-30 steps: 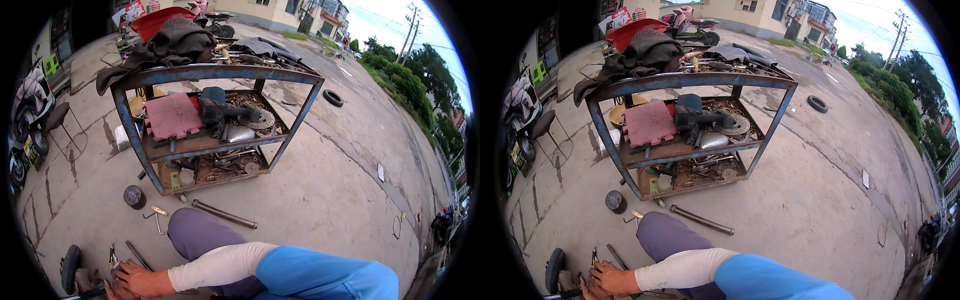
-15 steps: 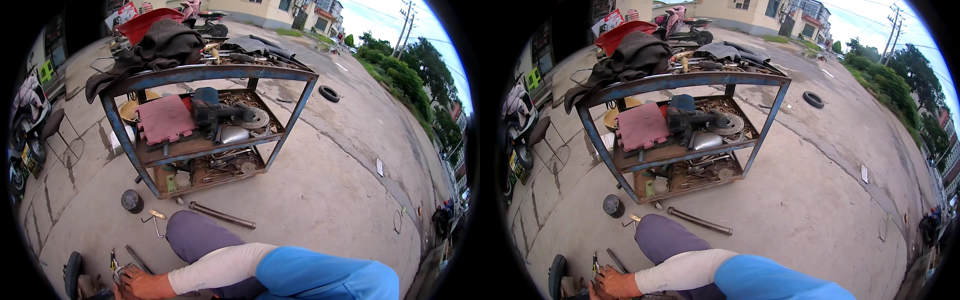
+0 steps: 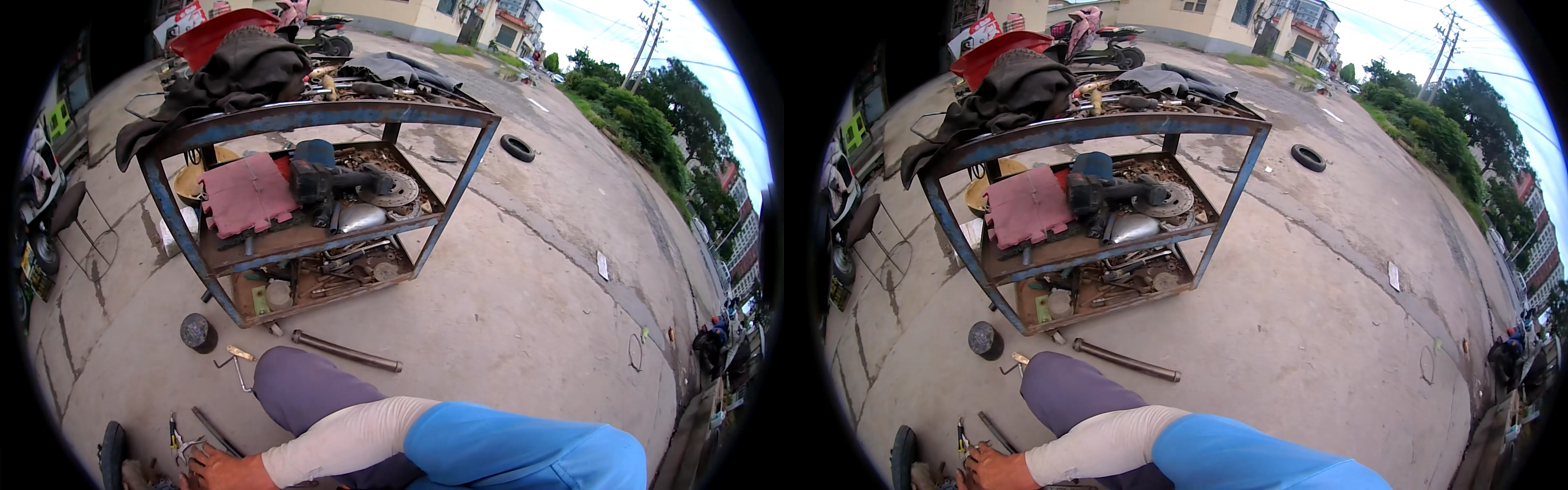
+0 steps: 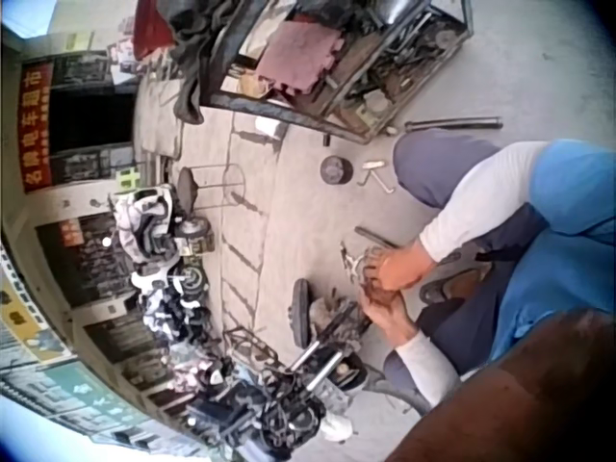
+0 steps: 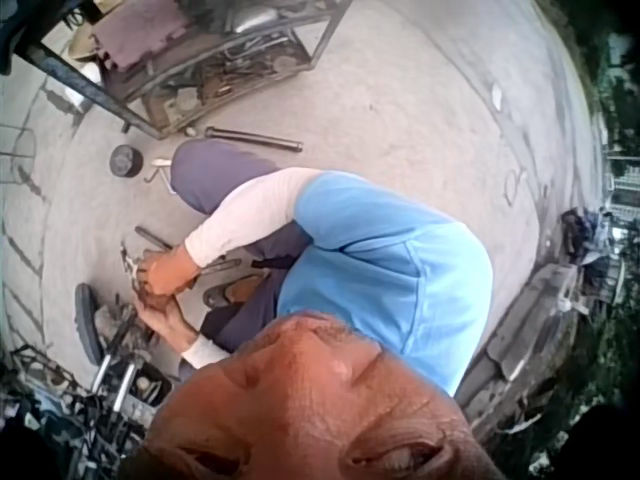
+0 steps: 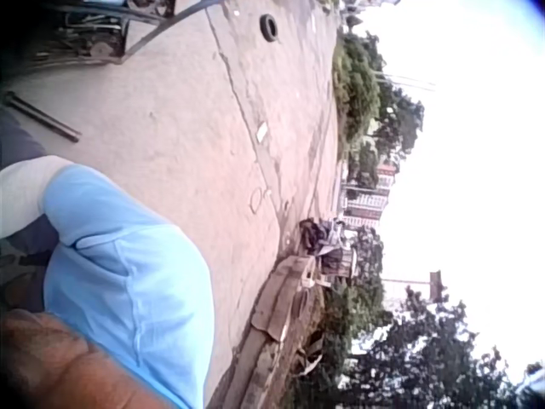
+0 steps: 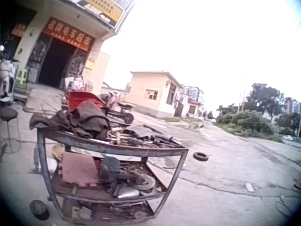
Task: The person works on a motorcycle fork by using locking pliers to grip and turn a component, then picks up and shows a steering stem assembly.
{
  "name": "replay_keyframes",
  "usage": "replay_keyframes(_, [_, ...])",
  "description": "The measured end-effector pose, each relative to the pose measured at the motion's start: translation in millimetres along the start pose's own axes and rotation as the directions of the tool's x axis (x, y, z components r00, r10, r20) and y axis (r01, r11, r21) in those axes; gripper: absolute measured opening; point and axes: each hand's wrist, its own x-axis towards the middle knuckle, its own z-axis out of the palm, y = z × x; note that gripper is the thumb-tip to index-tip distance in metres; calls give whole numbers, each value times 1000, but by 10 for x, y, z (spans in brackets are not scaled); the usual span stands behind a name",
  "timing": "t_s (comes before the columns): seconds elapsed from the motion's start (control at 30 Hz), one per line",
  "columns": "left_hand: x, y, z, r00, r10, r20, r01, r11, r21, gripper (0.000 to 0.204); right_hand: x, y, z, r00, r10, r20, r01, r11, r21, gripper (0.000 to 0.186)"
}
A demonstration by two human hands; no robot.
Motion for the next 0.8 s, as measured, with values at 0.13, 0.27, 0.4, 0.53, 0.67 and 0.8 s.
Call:
replay_keyframes(0.13, [-30, 180, 158, 980, -179, -87, 144, 941, -306, 40, 70, 21, 195, 997, -47, -59, 45, 998, -47, 40])
replay_keyframes(0.27, [7, 235, 23, 960, -273, -68, 203, 838, -507, 36, 117, 29, 203, 992, -102, -70, 98, 994, -55, 35])
replay_keyframes(0.4, [-16, 353, -84, 978, -206, -43, 144, 804, -576, 33, 170, 3, 63, 979, 26, -204, 2, 991, 134, 33])
replay_keyframes(0.53, [-177, 669, 171, 986, -98, -132, 1, 806, -592, 31, 322, 82, 117, 891, -44, -452, 126, 980, 153, 32])
replay_keyframes(0.67, [-285, 797, 171, 999, 19, -32, -35, 737, -675, 34, 374, 33, -98, 700, -119, -704, 226, 972, 60, 22])
replay_keyframes(0.8, [-378, 831, 342, 997, 69, 30, -22, 655, -755, 41, 586, 13, 479, 848, 76, -524, 148, 916, 372, 33])
